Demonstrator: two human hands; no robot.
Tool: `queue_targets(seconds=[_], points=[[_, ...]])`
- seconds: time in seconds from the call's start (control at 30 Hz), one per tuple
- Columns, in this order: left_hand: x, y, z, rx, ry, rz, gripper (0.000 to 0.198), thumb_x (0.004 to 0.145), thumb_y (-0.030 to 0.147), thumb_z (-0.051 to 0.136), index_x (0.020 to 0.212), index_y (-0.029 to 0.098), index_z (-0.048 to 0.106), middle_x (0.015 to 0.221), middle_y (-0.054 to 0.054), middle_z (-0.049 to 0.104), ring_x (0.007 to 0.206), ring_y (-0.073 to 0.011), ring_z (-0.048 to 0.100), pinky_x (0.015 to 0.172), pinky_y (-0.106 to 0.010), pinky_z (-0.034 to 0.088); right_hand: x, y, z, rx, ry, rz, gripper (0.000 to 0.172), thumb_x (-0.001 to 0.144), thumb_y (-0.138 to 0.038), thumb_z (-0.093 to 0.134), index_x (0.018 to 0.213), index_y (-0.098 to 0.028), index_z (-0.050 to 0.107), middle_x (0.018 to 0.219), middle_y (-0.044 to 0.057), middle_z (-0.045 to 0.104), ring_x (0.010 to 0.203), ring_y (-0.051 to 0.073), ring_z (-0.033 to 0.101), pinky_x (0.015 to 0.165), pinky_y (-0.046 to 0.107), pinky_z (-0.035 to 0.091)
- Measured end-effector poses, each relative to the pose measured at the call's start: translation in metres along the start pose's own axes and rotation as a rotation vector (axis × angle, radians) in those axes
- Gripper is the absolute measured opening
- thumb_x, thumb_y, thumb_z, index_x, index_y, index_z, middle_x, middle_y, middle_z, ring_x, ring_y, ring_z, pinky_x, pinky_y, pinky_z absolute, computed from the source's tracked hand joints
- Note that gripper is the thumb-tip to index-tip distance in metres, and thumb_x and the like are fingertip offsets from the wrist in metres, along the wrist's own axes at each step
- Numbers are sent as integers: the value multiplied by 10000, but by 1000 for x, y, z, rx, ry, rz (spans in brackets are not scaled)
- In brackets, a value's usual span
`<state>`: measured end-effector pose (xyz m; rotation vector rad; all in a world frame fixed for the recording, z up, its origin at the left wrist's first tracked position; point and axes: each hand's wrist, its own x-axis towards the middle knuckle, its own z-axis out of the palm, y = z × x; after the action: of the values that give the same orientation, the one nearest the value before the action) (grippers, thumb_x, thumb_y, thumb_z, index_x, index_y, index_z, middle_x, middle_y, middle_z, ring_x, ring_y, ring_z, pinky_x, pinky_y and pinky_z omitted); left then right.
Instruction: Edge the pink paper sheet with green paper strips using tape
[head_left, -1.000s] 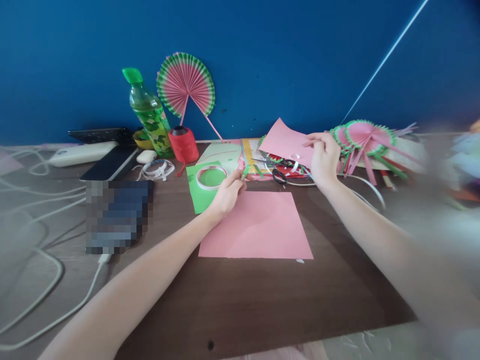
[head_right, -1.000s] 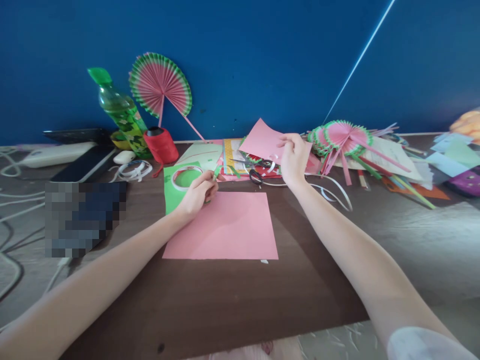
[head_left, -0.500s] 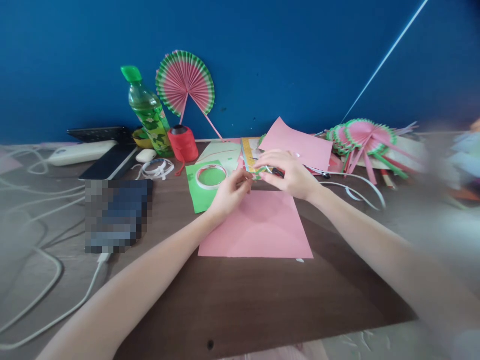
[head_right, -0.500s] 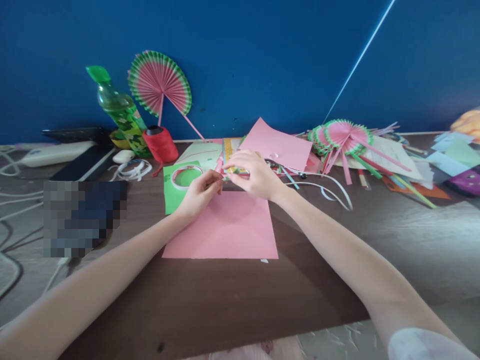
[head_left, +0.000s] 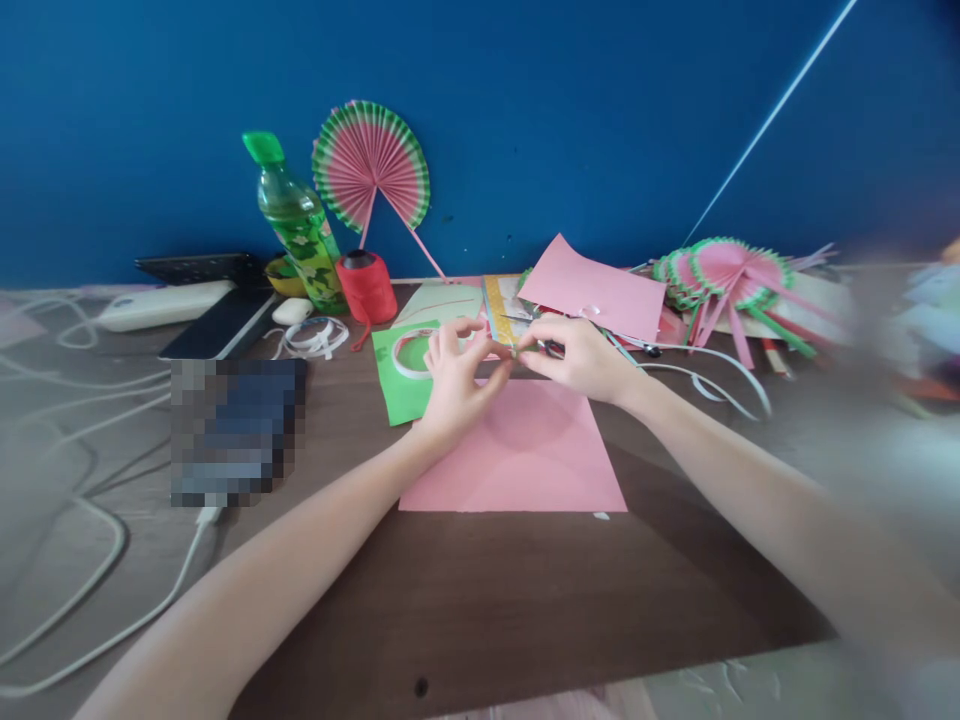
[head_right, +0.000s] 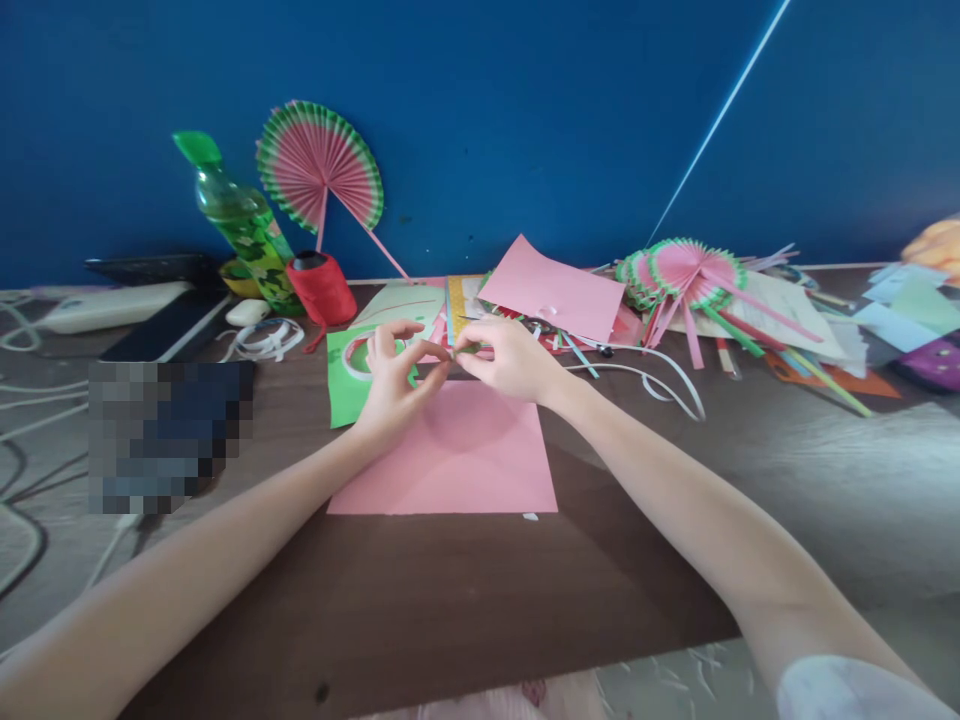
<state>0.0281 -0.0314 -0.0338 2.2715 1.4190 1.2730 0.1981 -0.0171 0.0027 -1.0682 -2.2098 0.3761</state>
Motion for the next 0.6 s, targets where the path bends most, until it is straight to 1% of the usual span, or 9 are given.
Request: queue_targets(seconds=[0.07,0.13,0.3,0.4,0.5,0.6], points=[[0,0,0,1,-24,-12,77,810,268,557,820,238,627,1140,-51,435,1098,-228,388,956,-427,268,0,-1,0,-15,-17,-34,99,768,-179,539,704,-170,614,684,15,590,644,135,490,589,258,351],[1,0,0,-2,-40,-16,82,814,268,555,820,234,629,1135,-50,437,1097,-225,387,960,-426,260,0,-1,1,-43,-23,-72,99,772,-171,543,704,-166,614,669,15,579,640,134,478,594,262,347],[1,-1,1,-14,-66,-27,92,817,277,548,818,237,631,1127,-45,443,1089,-228,382,950,-429,263,-1,-1,1,-111,-30,-154,108,783,-146,532,706,-164,605,666,18,585,660,144,479,648,286,356],[1,-1,0,-10,-69,-19,96,814,253,539,799,236,632,1118,-39,454,1081,-230,381,940,-428,270,-1,-1,2,-157,-52,-205,131,790,-128,508,701,-167,597,664,21,594,694,159,492,690,306,356],[1,-1,-1,-8,-71,-19,114,810,221,524,784,234,634,1104,-36,468,1071,-231,380,919,-422,283,-1,-3,2,-181,-76,-216,136,793,-127,496,710,-170,596,684,26,606,719,169,501,708,318,355],[1,-1,-1,-25,-89,-13,108,812,226,525,802,235,633,1102,-36,475,1064,-230,380,906,-415,292,-1,-5,2,-188,-50,-196,122,782,-124,513,707,-168,598,669,24,602,697,165,495,690,311,358]])
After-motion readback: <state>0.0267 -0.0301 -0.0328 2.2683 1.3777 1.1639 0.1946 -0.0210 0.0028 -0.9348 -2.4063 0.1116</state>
